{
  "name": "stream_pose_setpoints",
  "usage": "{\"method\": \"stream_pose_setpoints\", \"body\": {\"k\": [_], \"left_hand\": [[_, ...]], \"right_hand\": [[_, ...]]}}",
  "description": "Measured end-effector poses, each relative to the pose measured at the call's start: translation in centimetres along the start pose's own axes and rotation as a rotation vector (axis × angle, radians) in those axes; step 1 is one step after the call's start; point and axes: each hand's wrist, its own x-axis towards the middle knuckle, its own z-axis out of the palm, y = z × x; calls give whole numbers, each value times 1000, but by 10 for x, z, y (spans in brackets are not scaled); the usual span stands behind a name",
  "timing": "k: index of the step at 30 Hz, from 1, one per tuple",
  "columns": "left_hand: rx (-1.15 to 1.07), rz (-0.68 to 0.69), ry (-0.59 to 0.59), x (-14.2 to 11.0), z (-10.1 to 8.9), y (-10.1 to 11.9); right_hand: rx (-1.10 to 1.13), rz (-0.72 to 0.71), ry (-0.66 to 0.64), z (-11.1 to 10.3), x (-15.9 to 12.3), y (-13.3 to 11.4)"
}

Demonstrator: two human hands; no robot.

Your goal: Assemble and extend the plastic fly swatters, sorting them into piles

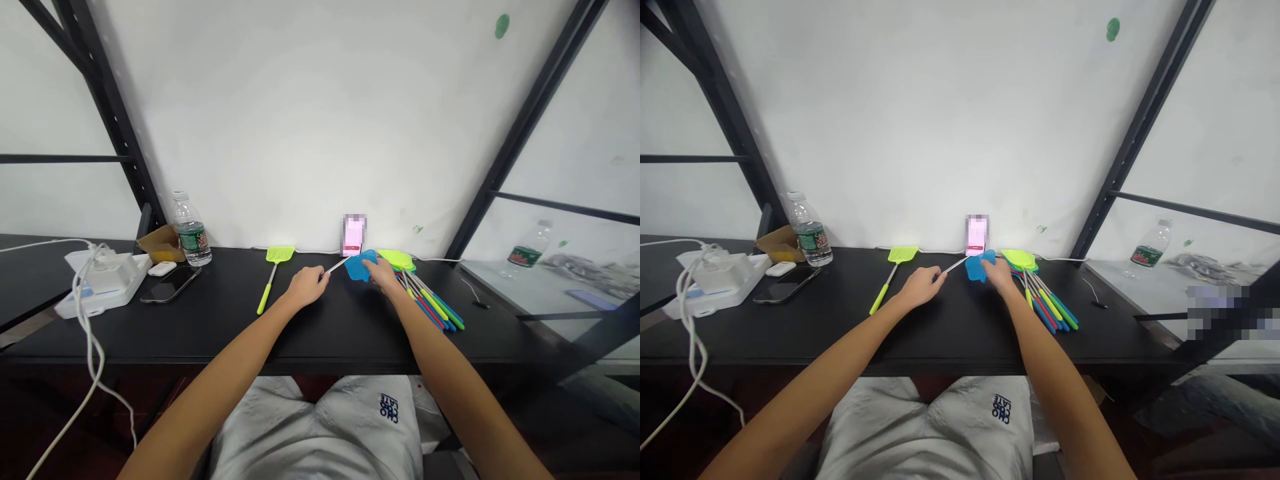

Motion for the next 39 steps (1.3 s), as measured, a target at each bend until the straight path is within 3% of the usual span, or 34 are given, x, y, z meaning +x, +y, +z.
{"method": "stream_pose_setpoints", "body": {"k": [5, 17, 25, 28, 33, 39], "left_hand": [[-9, 6, -37, -1, -1, 0], [-25, 20, -42, 0, 1, -2], [-34, 45, -22, -1, 2, -2], [-36, 51, -6, -2, 1, -1], [-46, 76, -21, -3, -2, 0], [-52, 91, -5, -3, -2, 0]], "right_hand": [[309, -36, 181, 0, -3, -8], [619, -81, 199, 3, -10, -19], [622, -51, 135, 5, -9, -18], [607, 26, 117, 4, -8, -18], [567, 187, -19, 2, -8, -17], [581, 110, -147, 13, -16, -17]]}}
